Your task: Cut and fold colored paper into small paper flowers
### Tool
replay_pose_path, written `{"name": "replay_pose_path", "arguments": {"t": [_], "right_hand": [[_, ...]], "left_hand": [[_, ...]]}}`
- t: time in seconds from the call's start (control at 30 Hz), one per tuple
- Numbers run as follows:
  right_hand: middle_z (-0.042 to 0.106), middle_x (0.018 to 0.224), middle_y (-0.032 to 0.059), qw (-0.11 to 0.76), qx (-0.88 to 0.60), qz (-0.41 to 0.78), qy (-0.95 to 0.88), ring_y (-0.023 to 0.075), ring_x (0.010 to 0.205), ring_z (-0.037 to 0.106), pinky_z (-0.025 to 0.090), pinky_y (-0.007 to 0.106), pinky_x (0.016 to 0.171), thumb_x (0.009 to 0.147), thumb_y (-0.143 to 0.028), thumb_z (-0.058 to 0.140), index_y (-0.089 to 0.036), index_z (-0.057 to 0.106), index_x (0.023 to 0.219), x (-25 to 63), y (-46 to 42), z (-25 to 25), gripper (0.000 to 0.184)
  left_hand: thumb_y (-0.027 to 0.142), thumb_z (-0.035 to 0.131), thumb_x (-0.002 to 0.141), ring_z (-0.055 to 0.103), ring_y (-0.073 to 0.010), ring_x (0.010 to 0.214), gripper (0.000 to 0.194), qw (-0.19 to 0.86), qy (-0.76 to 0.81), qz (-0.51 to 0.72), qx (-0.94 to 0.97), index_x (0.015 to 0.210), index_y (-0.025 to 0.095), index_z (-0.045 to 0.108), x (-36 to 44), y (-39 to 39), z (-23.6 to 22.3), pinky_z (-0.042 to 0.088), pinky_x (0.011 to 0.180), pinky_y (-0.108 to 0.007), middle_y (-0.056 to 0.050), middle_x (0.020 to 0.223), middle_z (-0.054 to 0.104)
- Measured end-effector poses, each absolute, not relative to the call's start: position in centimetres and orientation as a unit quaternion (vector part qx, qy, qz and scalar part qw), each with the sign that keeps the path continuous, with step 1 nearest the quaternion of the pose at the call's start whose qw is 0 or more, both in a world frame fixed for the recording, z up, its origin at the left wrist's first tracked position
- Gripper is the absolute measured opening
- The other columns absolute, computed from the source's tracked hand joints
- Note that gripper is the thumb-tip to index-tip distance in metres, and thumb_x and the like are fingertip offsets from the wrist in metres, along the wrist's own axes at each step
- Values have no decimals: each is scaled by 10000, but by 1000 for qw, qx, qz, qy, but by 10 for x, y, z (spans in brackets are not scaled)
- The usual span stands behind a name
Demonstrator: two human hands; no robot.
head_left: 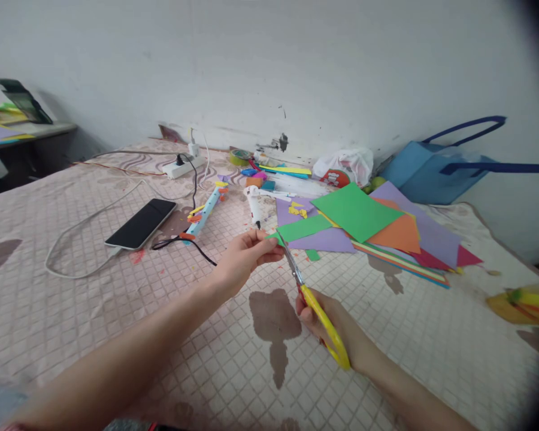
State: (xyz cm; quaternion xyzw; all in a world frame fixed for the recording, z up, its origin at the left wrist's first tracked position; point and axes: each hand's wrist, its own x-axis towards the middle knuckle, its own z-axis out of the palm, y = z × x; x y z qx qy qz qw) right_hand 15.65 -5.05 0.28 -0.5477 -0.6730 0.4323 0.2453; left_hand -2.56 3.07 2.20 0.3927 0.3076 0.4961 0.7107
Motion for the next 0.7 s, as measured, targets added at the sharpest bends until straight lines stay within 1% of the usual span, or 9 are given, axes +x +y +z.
{"name": "replay_pose_path", "arguments": {"t": [0.13, 0.2, 0.27, 0.37, 0.4, 0.47, 0.6, 0.63, 0.7], "right_hand": [[532, 574, 6, 263, -557, 379, -691, 135, 493, 476, 362, 245, 449, 819, -540, 425, -212, 482, 687, 167, -39, 1, 358], [601, 621, 26, 246, -597, 315, -696, 166, 546, 545, 389, 264, 493, 814, -492, 458, -212, 513, 697, 182, -26, 0, 308], [666, 720, 54, 184, -662, 198, -699, 210, 637, 608, 408, 292, 557, 807, -473, 489, -212, 578, 786, 204, -11, 0, 276], [681, 712, 105, 45, -758, 18, -651, 279, 669, 641, 395, 324, 561, 808, -521, 477, -192, 613, 912, 240, 8, -2, 370], [685, 724, 117, 18, -769, -16, -639, 289, 670, 647, 394, 327, 557, 809, -517, 478, -185, 613, 966, 251, 12, -4, 391], [695, 792, 136, -3, -766, -50, -641, 297, 700, 655, 404, 331, 565, 803, -484, 506, -164, 601, 1051, 269, 16, -6, 417], [694, 864, 144, 21, -737, -64, -673, 319, 791, 650, 438, 360, 619, 802, -469, 535, -146, 621, 1049, 285, 14, -5, 415], [689, 897, 149, 44, -732, -72, -676, 321, 819, 644, 445, 370, 639, 806, -466, 536, -148, 630, 1030, 283, 12, -2, 401], [671, 974, 150, 124, -718, -69, -681, 301, 860, 634, 459, 374, 679, 821, -434, 530, -155, 642, 987, 271, 7, 3, 344]], "left_hand": [[225, 683, 750, 669, -132, 745, 168, 705, 328, 487, 398, 728, 125, 550, -27, 33, 20, 508, 791, -290, -48, 759, 704], [232, 691, 743, 669, -134, 747, 172, 707, 348, 469, 399, 728, 121, 561, -27, 34, 16, 508, 792, -292, -51, 756, 703], [238, 710, 725, 663, -127, 720, 182, 714, 369, 438, 404, 731, 114, 576, -25, 34, 11, 509, 776, -286, -54, 753, 703], [269, 740, 692, 653, -118, 668, 221, 726, 380, 384, 426, 717, 105, 593, -21, 32, 3, 514, 726, -271, -54, 720, 701], [281, 746, 683, 651, -118, 656, 234, 728, 380, 368, 436, 711, 104, 597, -20, 30, 1, 514, 713, -268, -53, 704, 700], [297, 753, 671, 650, -119, 649, 247, 728, 380, 345, 454, 704, 104, 603, -18, 28, -1, 512, 703, -265, -51, 683, 698], [298, 748, 671, 646, -111, 648, 231, 720, 387, 309, 487, 711, 108, 623, -16, 24, -2, 499, 678, -244, -48, 692, 703], [294, 745, 673, 644, -110, 645, 222, 717, 389, 302, 494, 708, 110, 627, -15, 24, -2, 496, 668, -239, -47, 693, 703], [286, 739, 674, 640, -111, 643, 206, 711, 390, 289, 509, 692, 114, 628, -14, 22, -2, 491, 654, -235, -45, 688, 701]]}}
